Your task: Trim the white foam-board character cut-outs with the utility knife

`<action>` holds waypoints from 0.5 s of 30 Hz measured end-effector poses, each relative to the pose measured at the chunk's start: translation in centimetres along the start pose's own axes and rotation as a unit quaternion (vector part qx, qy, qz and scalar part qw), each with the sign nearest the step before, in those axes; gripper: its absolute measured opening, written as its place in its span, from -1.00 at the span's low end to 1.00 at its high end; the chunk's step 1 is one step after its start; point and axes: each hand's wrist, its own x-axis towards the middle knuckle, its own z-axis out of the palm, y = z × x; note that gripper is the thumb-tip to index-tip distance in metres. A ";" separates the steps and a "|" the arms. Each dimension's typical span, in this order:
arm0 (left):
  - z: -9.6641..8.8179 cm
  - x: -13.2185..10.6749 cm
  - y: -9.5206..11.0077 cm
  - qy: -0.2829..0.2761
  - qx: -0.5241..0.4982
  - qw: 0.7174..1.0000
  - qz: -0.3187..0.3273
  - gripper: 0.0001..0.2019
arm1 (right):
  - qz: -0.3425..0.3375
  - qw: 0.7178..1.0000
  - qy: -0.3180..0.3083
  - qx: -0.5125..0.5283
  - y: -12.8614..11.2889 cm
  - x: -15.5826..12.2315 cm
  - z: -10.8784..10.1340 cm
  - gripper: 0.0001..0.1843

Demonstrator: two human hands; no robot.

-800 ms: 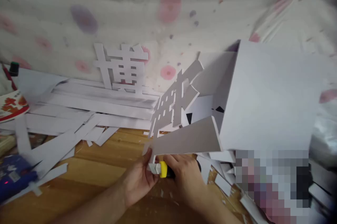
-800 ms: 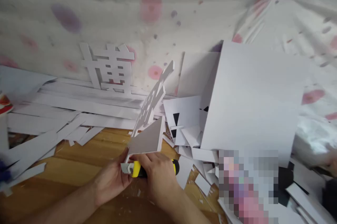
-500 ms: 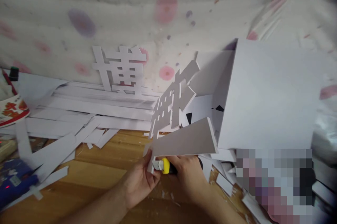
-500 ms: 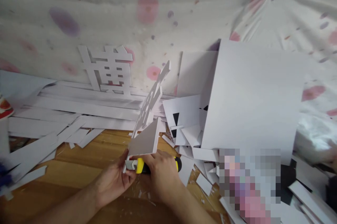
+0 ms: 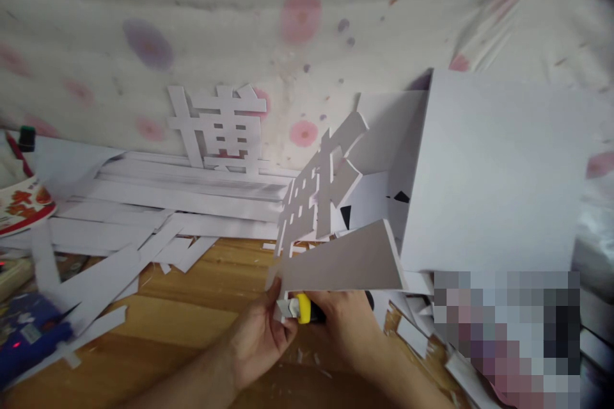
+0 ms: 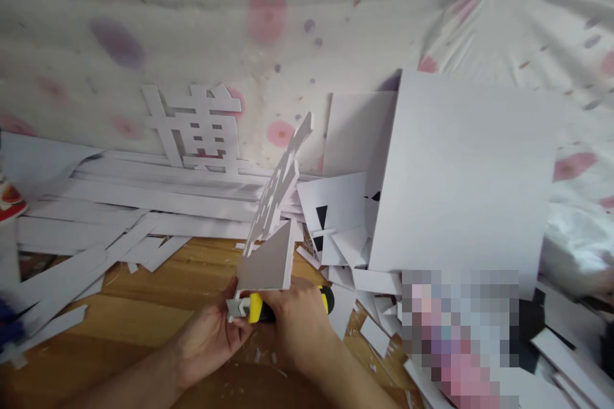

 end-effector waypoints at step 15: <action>-0.4 0.3 -0.5 0.017 0.007 1.000 0.022 -0.84 | 0.003 1.000 -0.013 -0.014 -0.4 -0.1 -0.3 -0.79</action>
